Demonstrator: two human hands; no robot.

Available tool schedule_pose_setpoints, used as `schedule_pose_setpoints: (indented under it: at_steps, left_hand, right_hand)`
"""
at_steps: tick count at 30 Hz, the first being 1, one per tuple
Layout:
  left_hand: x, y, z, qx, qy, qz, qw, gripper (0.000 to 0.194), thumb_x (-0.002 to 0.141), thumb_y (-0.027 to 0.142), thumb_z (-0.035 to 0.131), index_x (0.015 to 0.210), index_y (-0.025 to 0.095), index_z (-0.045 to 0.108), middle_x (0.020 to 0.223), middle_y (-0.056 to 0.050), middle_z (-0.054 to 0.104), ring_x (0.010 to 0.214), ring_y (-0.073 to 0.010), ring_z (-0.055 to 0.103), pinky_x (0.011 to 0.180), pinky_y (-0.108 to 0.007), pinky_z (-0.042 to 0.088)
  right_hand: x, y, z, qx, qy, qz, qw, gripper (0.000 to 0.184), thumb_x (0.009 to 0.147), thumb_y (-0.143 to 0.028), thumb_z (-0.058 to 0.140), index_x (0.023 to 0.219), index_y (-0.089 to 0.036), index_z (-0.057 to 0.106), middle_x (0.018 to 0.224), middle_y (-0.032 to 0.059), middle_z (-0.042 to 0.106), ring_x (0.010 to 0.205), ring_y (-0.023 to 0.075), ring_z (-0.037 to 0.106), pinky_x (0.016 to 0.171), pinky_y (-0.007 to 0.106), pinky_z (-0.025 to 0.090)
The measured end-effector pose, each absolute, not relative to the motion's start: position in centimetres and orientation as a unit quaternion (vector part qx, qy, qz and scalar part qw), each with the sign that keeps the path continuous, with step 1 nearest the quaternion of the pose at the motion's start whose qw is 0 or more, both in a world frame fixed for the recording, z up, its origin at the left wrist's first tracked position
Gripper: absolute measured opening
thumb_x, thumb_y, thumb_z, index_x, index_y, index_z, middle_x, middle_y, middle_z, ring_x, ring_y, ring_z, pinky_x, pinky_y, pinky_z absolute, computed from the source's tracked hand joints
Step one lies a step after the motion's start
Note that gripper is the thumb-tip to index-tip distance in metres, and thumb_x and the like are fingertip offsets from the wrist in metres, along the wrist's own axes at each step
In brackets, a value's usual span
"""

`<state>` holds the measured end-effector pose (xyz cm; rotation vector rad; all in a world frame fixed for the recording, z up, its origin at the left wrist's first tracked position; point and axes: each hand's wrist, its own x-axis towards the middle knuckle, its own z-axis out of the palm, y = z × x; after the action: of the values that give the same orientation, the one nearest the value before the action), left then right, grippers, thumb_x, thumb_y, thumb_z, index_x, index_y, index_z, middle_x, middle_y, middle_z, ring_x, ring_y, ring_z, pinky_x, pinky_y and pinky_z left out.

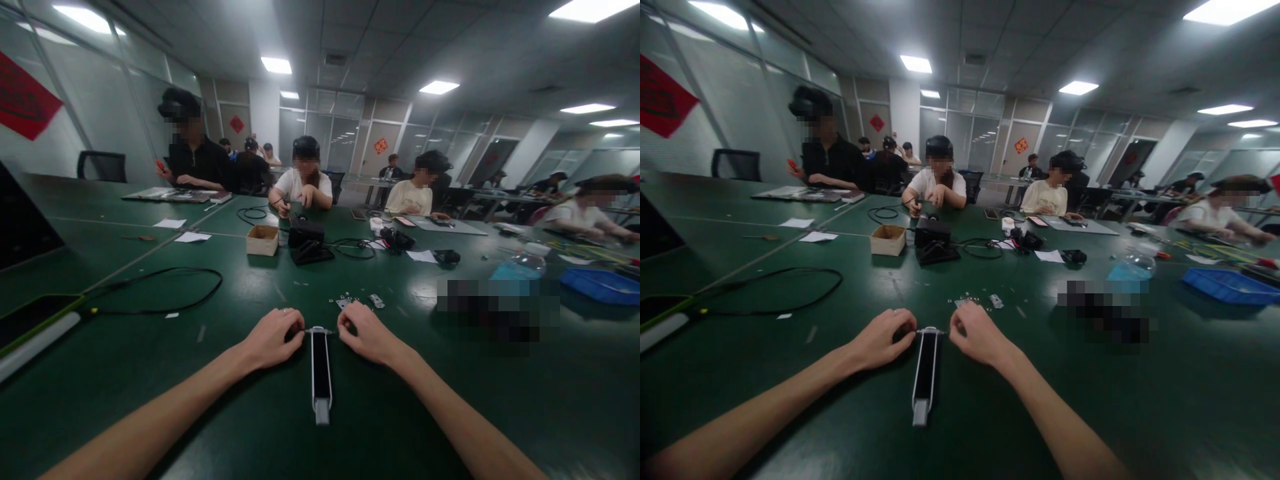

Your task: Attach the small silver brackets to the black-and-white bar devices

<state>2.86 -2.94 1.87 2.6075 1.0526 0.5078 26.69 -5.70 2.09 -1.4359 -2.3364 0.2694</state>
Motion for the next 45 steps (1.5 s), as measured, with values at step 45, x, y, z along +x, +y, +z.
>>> schedule_pose_setpoints:
  at_steps: [45]
  left_hand:
    - [2.7,-2.8,1.7,0.910,0.357,0.165,0.135,0.010,0.085,0.023,0.049,0.089,0.018,0.056,0.083,-0.003,0.061,0.073,-0.0180,0.056,0.069,-0.031,0.041]
  right_hand:
    - [26.1,-5.8,1.0,-0.456,-0.818,0.218,0.275,0.017,0.080,-0.020,0.057,0.095,-0.017,0.064,0.090,0.0029,0.066,0.078,0.0131,0.061,0.073,0.027,0.051]
